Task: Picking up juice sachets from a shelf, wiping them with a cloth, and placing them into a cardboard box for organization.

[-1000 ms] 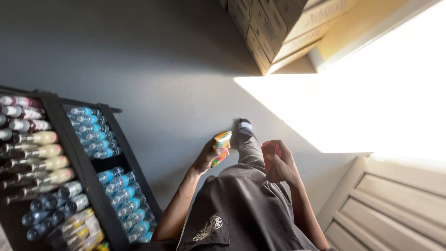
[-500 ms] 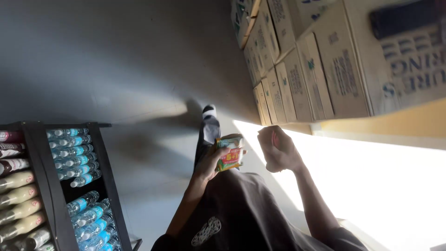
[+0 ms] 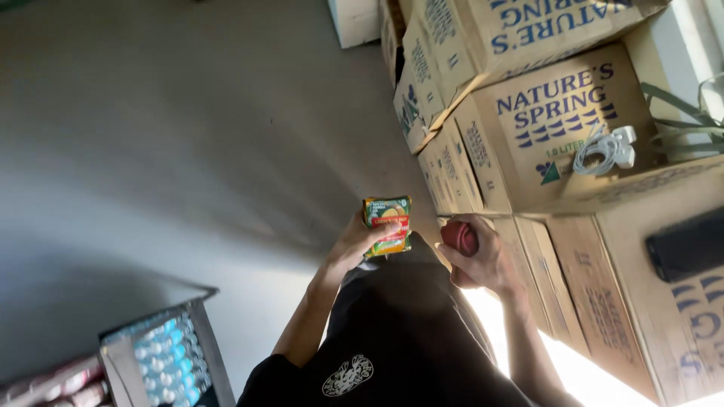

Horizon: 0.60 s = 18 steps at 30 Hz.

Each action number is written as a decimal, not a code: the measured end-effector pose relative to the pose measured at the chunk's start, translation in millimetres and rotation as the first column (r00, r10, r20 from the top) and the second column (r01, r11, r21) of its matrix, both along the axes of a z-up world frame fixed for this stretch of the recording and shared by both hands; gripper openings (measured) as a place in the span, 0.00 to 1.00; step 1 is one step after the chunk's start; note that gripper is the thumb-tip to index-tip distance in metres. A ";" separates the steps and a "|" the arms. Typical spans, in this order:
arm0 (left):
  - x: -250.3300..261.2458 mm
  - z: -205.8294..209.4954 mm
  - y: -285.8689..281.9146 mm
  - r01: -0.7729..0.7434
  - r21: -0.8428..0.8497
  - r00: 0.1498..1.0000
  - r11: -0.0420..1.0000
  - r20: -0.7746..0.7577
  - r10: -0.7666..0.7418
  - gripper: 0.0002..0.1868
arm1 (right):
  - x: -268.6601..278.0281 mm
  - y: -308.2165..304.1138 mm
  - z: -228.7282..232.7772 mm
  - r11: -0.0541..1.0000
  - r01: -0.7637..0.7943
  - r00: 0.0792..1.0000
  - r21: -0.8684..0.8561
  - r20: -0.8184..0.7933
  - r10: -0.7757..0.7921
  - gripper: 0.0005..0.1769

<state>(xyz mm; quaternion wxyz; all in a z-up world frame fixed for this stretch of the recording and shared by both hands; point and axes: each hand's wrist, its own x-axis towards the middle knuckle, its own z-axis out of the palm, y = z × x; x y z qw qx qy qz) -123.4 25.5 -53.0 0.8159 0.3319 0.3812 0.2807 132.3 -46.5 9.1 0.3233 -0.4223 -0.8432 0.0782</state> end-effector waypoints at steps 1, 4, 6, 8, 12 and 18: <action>4.9 4.6 25.3 -0.044 0.033 0.999 0.998 0.002 0.044 0.26 | -2.5 18.7 6.8 0.887 0.230 0.955 -0.399 -0.081 -0.284 0.27; 30.2 1.8 95.7 -0.081 0.080 0.994 0.994 -0.063 0.086 0.26 | 7.7 74.6 2.2 0.609 0.347 0.831 -0.713 -0.067 -0.553 0.27; 49.7 -13.4 140.2 -0.071 0.096 0.987 0.993 -0.135 0.084 0.26 | 19.8 113.2 -7.4 0.638 0.350 0.827 -0.686 -0.093 -0.554 0.27; 69.2 -35.1 179.2 -0.039 0.199 0.999 0.979 0.007 0.039 0.27 | 32.2 148.7 -12.8 0.581 0.371 0.793 -0.724 -0.078 -0.604 0.25; 107.9 -62.1 269.5 0.036 0.148 0.999 0.988 -0.007 -0.036 0.30 | 69.1 227.4 -32.7 0.564 0.375 0.746 -0.736 -0.121 -0.655 0.25; 158.2 -50.5 383.3 0.397 0.447 0.786 0.802 -0.616 -0.045 0.34 | 97.4 328.2 -3.1 0.580 0.452 0.718 -0.678 -0.109 -0.687 0.26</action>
